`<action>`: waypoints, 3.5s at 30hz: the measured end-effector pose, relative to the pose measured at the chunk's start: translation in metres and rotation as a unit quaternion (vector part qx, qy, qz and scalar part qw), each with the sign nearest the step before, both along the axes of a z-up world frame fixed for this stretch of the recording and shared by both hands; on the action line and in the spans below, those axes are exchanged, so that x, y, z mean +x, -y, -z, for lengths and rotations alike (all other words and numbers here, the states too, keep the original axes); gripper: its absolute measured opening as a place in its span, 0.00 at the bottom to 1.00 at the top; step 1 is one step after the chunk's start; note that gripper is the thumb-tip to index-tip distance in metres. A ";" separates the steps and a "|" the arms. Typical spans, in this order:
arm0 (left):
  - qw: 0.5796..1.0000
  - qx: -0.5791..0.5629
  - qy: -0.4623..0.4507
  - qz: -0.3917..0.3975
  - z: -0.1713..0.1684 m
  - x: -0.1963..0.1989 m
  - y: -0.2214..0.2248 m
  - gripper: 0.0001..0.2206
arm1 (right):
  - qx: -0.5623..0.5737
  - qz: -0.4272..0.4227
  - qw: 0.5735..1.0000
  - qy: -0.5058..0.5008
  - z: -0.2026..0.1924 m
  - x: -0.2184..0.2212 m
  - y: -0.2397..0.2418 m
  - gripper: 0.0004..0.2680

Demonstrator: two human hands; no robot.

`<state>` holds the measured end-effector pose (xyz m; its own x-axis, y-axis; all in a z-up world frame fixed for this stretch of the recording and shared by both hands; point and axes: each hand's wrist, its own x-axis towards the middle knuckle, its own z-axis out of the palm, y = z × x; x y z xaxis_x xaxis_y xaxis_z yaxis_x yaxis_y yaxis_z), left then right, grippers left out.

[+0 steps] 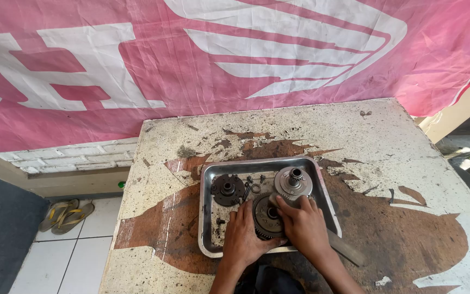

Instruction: Assembling and inspecting mechanical gear and clutch components on a metal tray.

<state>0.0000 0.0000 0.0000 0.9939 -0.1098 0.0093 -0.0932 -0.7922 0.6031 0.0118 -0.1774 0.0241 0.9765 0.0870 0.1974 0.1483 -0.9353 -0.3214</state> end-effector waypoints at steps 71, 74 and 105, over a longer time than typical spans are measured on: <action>0.999 -0.041 -0.016 -0.007 -0.004 -0.001 -0.001 0.60 | -0.034 -0.025 0.996 -0.077 -0.019 0.005 0.005 0.14; 0.999 -0.038 -0.019 -0.008 -0.001 -0.001 -0.001 0.61 | -0.009 -0.049 0.997 -0.053 -0.014 0.024 -0.004 0.14; 0.999 -0.032 -0.034 -0.009 0.008 0.002 -0.003 0.65 | 0.097 0.049 0.987 -0.117 -0.028 -0.036 0.019 0.13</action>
<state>0.0019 0.0027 -0.0075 0.9942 -0.0942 -0.0511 -0.0375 -0.7526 0.6574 -0.0242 -0.1959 0.0516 0.9992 -0.0265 -0.0308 -0.0385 -0.8592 -0.5101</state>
